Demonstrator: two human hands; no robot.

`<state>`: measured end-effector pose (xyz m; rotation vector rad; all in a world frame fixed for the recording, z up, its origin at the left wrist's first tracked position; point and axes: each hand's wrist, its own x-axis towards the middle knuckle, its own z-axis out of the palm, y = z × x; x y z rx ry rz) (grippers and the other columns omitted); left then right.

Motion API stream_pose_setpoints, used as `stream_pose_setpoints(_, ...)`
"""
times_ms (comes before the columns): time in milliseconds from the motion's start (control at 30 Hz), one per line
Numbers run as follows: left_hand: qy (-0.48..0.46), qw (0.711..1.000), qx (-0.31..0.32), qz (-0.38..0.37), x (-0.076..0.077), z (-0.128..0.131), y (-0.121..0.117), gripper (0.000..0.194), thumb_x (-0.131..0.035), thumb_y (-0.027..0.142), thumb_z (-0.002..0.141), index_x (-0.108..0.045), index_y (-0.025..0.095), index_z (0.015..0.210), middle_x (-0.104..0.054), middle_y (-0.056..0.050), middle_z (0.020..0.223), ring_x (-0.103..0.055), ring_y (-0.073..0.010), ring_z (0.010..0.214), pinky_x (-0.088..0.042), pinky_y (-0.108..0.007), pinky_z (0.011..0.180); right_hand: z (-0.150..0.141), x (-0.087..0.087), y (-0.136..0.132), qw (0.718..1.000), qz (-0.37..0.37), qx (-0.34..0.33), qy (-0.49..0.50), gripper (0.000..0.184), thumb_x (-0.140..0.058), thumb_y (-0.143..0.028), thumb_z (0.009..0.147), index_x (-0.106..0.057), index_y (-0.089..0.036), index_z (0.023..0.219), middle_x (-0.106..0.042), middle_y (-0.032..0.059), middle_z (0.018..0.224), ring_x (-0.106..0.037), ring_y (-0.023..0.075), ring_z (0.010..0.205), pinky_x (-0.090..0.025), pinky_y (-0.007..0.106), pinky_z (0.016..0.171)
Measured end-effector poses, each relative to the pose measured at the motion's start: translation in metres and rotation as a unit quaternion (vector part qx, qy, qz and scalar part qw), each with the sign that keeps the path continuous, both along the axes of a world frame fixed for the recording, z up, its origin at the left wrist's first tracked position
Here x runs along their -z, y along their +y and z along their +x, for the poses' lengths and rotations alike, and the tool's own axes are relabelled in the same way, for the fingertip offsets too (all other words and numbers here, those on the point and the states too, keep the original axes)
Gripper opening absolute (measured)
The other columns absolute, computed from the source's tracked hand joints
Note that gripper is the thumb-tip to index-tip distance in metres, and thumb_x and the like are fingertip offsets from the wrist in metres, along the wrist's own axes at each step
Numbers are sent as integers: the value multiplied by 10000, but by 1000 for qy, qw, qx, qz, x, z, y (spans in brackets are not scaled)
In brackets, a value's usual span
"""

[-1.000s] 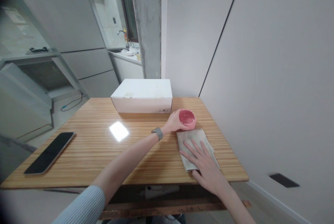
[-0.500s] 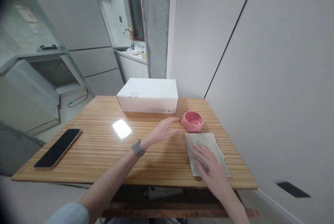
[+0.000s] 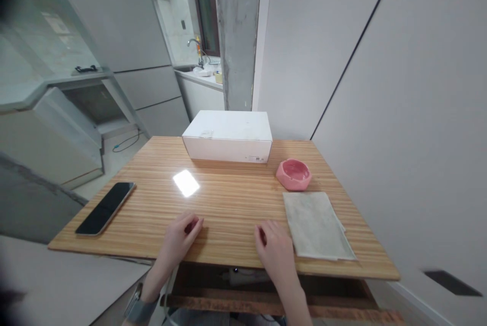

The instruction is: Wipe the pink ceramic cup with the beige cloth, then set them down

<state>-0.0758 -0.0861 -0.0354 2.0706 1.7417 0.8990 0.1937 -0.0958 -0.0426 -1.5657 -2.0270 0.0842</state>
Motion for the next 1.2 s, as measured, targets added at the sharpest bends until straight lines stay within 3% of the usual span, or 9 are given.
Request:
stream_pose_setpoints(233,108,994,-5,24,1,6,1,254,-423,300,922,-510,203,704,-593,-21,729,-539,-173,719,-386,-293,666,0,1,0,1000,-8,-6,12,295,-397,-279,952,-447,-215,669,-516,-1,635,-493,146,621,-346,273,608)
stream_pose_setpoints(900,136,990,-6,45,4,6,-1,263,-403,296,935,-494,205,705,-575,-18,720,-547,-179,736,-405,-300,687,-4,0,-1,999,17,-6,-39,209,-424,-208,911,-450,-217,704,-539,9,684,-509,161,681,-349,278,638)
stream_pose_setpoints(1200,131,990,-16,48,6,5,0,256,-422,289,924,-501,206,695,-580,-15,703,-545,-170,709,-391,-285,652,-5,-2,-1,999,-12,-11,-51,187,-426,-202,910,-452,-213,725,-535,12,709,-505,167,707,-353,287,660)
